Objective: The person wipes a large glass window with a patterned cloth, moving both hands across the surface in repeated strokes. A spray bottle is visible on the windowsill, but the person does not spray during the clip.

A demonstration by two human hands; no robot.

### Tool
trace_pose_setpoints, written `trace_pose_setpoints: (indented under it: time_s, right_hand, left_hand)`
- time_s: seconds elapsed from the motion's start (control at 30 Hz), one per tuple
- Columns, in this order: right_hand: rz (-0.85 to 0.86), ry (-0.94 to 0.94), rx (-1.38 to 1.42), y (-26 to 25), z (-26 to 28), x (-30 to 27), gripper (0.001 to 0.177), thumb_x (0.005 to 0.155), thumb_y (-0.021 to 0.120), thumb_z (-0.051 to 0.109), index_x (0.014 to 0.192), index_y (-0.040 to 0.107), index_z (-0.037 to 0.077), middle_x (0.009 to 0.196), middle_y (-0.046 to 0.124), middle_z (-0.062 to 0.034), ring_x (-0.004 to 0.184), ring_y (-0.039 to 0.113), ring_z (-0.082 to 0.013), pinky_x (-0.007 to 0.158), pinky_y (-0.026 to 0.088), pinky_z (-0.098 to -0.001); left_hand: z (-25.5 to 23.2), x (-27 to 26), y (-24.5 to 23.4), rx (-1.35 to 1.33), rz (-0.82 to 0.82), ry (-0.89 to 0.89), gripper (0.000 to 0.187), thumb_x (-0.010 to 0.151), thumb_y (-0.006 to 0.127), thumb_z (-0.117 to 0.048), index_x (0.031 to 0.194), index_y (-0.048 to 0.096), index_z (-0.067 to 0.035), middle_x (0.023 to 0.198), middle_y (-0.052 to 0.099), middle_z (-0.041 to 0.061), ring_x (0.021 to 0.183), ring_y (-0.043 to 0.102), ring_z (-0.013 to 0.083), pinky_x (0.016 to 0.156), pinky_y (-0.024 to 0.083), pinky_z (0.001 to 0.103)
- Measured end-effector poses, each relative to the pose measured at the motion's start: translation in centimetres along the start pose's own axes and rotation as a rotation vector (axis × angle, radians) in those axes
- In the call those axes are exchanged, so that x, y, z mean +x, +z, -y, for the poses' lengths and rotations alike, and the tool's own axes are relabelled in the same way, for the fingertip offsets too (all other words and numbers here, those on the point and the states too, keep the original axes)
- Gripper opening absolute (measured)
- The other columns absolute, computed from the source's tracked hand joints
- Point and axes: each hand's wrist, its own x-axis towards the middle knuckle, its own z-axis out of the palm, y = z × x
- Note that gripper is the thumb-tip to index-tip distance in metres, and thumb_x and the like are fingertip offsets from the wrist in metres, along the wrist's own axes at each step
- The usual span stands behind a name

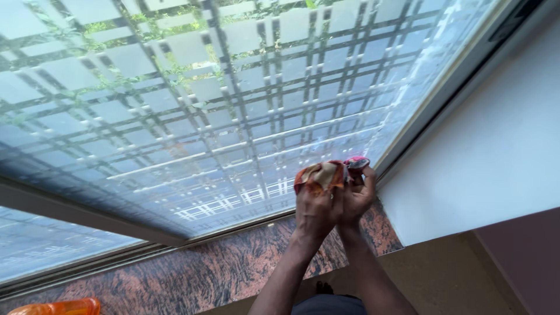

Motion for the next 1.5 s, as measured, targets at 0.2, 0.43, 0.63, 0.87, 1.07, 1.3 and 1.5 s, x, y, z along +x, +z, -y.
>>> trace_pose_setpoints:
  time_s: [0.2,0.43,0.63,0.87,1.07,1.3,1.5]
  right_hand:
    - [-0.165,0.152,-0.094,-3.2,-2.7,1.0,0.028,0.099,0.073,0.001,0.124,0.06,-0.003,0.121,0.06,-0.0053,0.11,0.065,-0.0137,0.099,0.056,-0.0284]
    - [-0.068,0.091,-0.093,1.0,1.1,-1.1,0.028,0.101,0.07,0.0,0.126,0.057,-0.002,0.12,0.057,-0.0026,0.106,0.061,-0.0121,0.09,0.054,-0.0264]
    - [0.083,0.054,-0.278,11.2,8.7,-5.4,0.03,0.095,0.071,0.0,0.124,0.063,0.0,0.118,0.059,-0.007,0.102,0.063,-0.0176,0.081,0.056,-0.028]
    - [0.319,-0.035,-0.381,23.4,14.8,-14.2,0.028,0.089,0.078,0.002,0.115,0.068,-0.001,0.103,0.068,-0.0108,0.084,0.067,-0.0205,0.068,0.054,-0.0303]
    - [0.611,0.111,-0.244,30.8,16.8,-22.2,0.026,0.091,0.074,0.002,0.116,0.069,-0.003,0.105,0.073,-0.0121,0.09,0.075,-0.0218,0.074,0.061,-0.0336]
    - [0.667,0.197,-0.101,31.9,16.3,-23.3,0.037,0.093,0.071,0.002,0.128,0.06,-0.004,0.112,0.069,-0.0129,0.102,0.074,-0.0224,0.086,0.063,-0.0339]
    - [0.429,0.226,-0.086,25.7,12.9,-18.4,0.033,0.094,0.074,0.001,0.123,0.059,-0.003,0.109,0.067,-0.0094,0.099,0.069,-0.0164,0.089,0.059,-0.0311]
  left_hand:
    - [-0.8,0.3,3.2,0.234,0.006,0.125,0.038,0.092,0.071,-0.014,0.129,0.07,-0.005,0.128,0.062,0.019,0.124,0.059,0.0353,0.109,0.046,0.05]
    - [-2.0,-0.2,-2.7,0.213,-0.12,0.043,0.037,0.095,0.071,-0.016,0.131,0.069,-0.009,0.133,0.058,0.017,0.133,0.051,0.0391,0.114,0.04,0.052]
    - [1.0,-3.8,-12.6,0.161,-0.323,-0.134,0.034,0.094,0.071,-0.015,0.127,0.068,-0.006,0.131,0.057,0.019,0.13,0.051,0.0403,0.111,0.043,0.051]
    - [8.3,-11.2,-23.9,0.228,-0.52,-0.373,0.039,0.094,0.072,-0.019,0.126,0.066,0.003,0.128,0.063,0.023,0.124,0.057,0.0418,0.111,0.041,0.053]
    - [13.0,-16.2,-33.4,0.207,-0.705,-0.575,0.033,0.094,0.072,-0.024,0.116,0.069,0.001,0.113,0.069,0.021,0.108,0.066,0.0382,0.097,0.05,0.048]
    - [13.4,-16.0,-33.9,0.051,-0.75,-0.614,0.028,0.1,0.058,-0.02,0.112,0.074,0.0,0.096,0.077,0.015,0.087,0.077,0.0285,0.077,0.058,0.041]
    - [11.2,-12.5,-25.9,0.016,-0.622,-0.557,0.023,0.099,0.064,-0.018,0.11,0.076,-0.002,0.095,0.079,0.014,0.089,0.079,0.029,0.079,0.059,0.04]
